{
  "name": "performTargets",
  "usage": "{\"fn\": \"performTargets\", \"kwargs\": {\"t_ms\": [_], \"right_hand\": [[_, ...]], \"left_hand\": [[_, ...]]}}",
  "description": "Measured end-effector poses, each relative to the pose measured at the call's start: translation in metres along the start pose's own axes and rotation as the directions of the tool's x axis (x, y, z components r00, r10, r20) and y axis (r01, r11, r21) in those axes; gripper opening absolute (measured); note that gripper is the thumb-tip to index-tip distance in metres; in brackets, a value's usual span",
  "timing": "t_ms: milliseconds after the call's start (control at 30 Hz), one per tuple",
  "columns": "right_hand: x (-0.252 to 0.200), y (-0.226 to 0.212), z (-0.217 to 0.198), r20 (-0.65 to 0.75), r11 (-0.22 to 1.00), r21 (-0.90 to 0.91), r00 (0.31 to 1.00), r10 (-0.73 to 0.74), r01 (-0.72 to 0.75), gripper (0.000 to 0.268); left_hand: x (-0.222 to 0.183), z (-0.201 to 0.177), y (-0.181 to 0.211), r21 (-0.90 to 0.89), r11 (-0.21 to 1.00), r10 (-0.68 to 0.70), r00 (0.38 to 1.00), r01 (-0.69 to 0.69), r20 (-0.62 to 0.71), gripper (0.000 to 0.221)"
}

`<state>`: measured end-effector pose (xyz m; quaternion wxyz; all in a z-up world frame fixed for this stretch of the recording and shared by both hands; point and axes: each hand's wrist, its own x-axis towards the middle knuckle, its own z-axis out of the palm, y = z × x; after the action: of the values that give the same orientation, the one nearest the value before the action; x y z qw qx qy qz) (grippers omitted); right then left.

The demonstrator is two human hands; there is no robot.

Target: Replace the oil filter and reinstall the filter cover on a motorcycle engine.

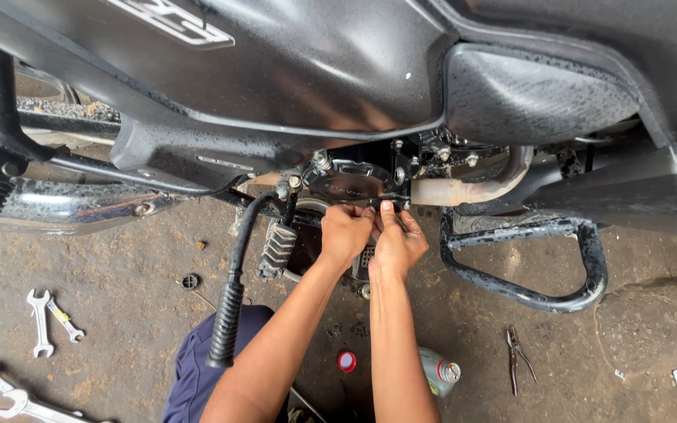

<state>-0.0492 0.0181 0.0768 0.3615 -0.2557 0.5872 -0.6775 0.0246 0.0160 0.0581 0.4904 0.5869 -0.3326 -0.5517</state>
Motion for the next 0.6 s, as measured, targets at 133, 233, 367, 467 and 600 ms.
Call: {"fn": "performTargets", "kwargs": {"t_ms": [133,233,367,467,600], "right_hand": [[-0.001,0.001,-0.006,0.049,0.999,0.041,0.999,0.023,-0.025,0.022],[0.004,0.008,-0.016,0.058,0.997,0.042,0.996,0.068,-0.071,0.034],[-0.012,0.004,-0.058,0.148,0.990,-0.060,0.980,0.133,-0.126,0.046],[-0.063,0.021,-0.129,0.174,0.982,-0.137,0.973,0.149,-0.126,0.055],[-0.144,0.101,-0.248,0.167,0.783,-0.608,0.985,-0.038,0.133,0.046]], "left_hand": [[-0.002,0.000,0.006,-0.300,0.941,-0.146,0.988,0.155,0.053,0.016],[0.013,0.012,-0.025,-0.477,0.862,-0.130,0.984,0.172,0.120,0.008],[0.016,0.015,-0.034,-0.474,0.864,-0.127,0.984,0.171,0.124,0.014],[0.010,0.021,-0.046,-0.490,0.859,-0.107,0.988,0.147,0.109,0.012],[-0.016,0.011,-0.011,-0.465,0.864,-0.160,0.981,0.193,0.110,0.019]]}}
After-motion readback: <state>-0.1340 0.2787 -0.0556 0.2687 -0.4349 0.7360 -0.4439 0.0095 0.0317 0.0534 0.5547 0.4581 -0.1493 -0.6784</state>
